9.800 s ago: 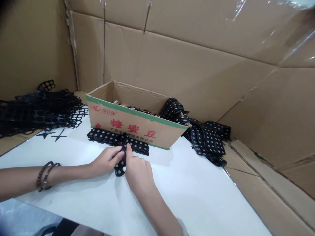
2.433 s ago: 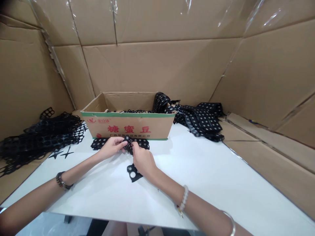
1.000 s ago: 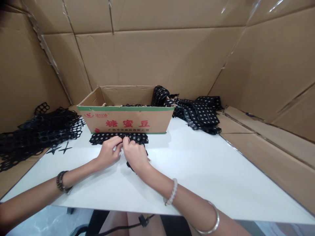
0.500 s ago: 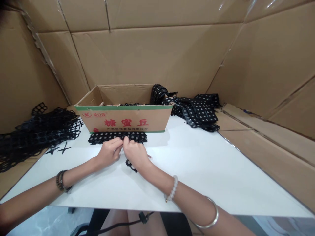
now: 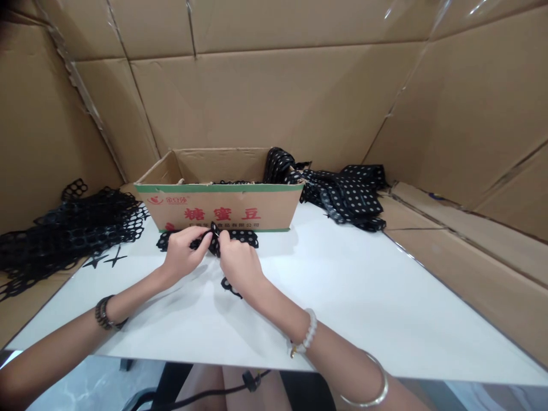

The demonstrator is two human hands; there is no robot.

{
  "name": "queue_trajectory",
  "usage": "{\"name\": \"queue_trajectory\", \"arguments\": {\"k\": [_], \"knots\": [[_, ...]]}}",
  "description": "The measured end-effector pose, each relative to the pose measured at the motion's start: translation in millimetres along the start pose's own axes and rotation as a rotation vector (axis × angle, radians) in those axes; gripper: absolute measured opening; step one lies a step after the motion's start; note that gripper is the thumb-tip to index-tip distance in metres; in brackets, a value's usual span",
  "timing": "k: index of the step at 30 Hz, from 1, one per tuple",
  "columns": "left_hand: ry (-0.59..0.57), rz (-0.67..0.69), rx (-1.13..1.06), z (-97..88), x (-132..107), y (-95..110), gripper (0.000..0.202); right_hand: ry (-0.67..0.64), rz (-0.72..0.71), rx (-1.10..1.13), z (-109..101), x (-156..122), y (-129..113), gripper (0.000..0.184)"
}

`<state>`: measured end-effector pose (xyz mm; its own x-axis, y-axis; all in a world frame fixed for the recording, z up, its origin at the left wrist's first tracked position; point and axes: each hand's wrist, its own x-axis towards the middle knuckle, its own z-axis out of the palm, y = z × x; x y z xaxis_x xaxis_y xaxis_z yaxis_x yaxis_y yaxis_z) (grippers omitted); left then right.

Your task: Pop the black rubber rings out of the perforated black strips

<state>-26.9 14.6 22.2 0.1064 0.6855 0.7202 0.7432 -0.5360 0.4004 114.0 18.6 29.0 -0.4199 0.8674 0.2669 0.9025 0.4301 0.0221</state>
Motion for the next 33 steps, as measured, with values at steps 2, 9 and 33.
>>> {"name": "queue_trajectory", "arguments": {"k": [2,9,33], "knots": [[-0.036,-0.083,-0.042,1.5,0.4,4.0,0.018,-0.001,0.013,-0.004,0.1,0.2,0.3,0.017],[-0.110,-0.236,-0.165,5.3,4.0,8.7,0.020,-0.010,0.058,-0.002,-7.0,-0.4,0.9,0.014],[-0.207,-0.289,-0.350,-0.5,7.4,3.3,0.018,0.102,-0.033,0.497,-11.6,1.1,17.8,0.039]]}}
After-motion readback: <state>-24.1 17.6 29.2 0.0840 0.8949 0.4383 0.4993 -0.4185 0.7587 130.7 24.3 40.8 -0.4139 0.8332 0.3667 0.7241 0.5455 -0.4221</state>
